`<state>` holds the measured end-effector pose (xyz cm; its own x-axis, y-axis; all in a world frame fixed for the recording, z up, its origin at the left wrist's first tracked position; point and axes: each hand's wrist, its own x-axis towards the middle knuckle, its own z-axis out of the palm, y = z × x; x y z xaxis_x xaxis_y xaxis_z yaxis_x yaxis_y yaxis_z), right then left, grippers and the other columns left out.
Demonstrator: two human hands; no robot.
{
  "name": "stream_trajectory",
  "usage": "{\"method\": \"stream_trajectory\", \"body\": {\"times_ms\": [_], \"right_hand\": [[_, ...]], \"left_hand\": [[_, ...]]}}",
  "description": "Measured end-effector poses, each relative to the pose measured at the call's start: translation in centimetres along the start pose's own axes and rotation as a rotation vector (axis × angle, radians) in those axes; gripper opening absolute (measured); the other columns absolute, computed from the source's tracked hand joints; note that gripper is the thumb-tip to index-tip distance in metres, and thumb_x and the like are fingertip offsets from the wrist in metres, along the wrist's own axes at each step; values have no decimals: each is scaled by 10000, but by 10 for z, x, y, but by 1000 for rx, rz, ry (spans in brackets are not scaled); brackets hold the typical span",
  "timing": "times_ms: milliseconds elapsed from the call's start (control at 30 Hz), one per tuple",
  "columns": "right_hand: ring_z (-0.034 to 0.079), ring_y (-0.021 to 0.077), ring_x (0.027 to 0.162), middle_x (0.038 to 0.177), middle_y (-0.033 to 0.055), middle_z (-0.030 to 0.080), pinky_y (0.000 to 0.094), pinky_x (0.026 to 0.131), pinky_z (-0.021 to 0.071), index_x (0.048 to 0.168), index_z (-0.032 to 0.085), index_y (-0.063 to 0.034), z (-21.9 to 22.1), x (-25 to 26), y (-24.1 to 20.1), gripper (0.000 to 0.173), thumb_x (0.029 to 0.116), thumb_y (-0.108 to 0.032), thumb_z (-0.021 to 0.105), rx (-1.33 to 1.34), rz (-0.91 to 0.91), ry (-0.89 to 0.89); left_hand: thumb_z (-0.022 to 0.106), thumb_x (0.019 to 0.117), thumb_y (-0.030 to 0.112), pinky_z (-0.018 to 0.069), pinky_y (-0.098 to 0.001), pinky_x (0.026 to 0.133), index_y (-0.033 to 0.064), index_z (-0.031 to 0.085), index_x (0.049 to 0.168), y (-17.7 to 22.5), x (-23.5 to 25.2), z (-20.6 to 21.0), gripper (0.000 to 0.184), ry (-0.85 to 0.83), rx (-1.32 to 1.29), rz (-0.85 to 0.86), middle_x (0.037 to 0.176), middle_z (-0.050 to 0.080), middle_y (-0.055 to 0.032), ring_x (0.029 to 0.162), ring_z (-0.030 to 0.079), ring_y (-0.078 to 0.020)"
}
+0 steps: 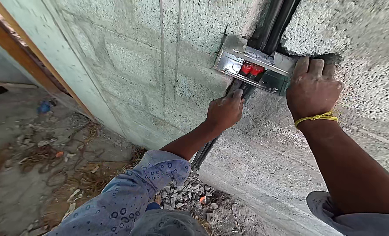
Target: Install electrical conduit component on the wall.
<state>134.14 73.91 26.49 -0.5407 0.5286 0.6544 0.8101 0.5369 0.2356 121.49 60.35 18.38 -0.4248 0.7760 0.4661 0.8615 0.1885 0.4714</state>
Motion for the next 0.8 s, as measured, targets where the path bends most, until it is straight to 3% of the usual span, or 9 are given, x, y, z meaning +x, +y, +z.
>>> {"method": "stream_trajectory", "body": {"times_ms": [67,133,267,367,467,567,700,800], "right_hand": [[602,567,1104,1199,336,580,641,630,514,1301,480,96,-1,2,0,292,1038,-24,443,-13,11,-10],[598,563,1115,1205,336,574,640,638,513,1291,484,97,-3,3,-2,282,1037,-21,451,-10,24,-37],[589,567,1134,1218,338,573,654,654,518,1288,497,90,-2,3,-1,283,1039,-37,454,30,26,-30],[599,556,1117,1197,330,581,638,644,521,1268,509,89,-1,4,0,266,1044,-35,442,32,18,4],[618,546,1076,1213,321,575,630,633,518,1279,502,85,0,1,-2,273,1041,-38,446,32,43,7],[659,518,952,1251,310,551,607,598,526,1339,487,80,0,-5,-9,323,1040,-39,460,31,97,4],[664,530,885,1285,331,523,632,611,531,1317,488,93,-6,2,-12,312,1029,-25,466,66,152,-91],[650,570,881,1277,362,524,671,618,516,1276,482,109,-17,9,-9,278,1025,-10,471,58,129,-206]], "left_hand": [[437,1089,275,563,-542,721,171,495,1523,13,18,-8,449,-27,64,6,1001,751,-141,905,733,-358],[417,1094,299,558,-536,732,194,425,1575,20,37,-15,492,-20,156,4,966,750,-140,905,729,-363],[391,1100,286,539,-536,770,163,526,1476,23,63,-25,418,-55,285,-21,1008,739,-153,987,714,-368],[482,1011,152,542,-530,751,184,493,1523,20,66,-26,514,-50,312,-32,1002,744,-150,974,719,-363],[489,1001,142,551,-528,730,188,486,1534,19,61,-17,535,8,244,-75,978,750,-141,948,727,-359],[481,1012,162,550,-534,778,111,581,1395,25,58,-20,399,-1,166,-117,1028,739,-156,1013,715,-361],[496,991,153,560,-537,778,148,479,1526,21,56,-18,535,1,106,-107,982,747,-143,980,723,-356],[505,988,160,563,-536,770,170,439,1559,19,54,-18,575,-8,90,-103,964,746,-138,960,726,-353]]}}
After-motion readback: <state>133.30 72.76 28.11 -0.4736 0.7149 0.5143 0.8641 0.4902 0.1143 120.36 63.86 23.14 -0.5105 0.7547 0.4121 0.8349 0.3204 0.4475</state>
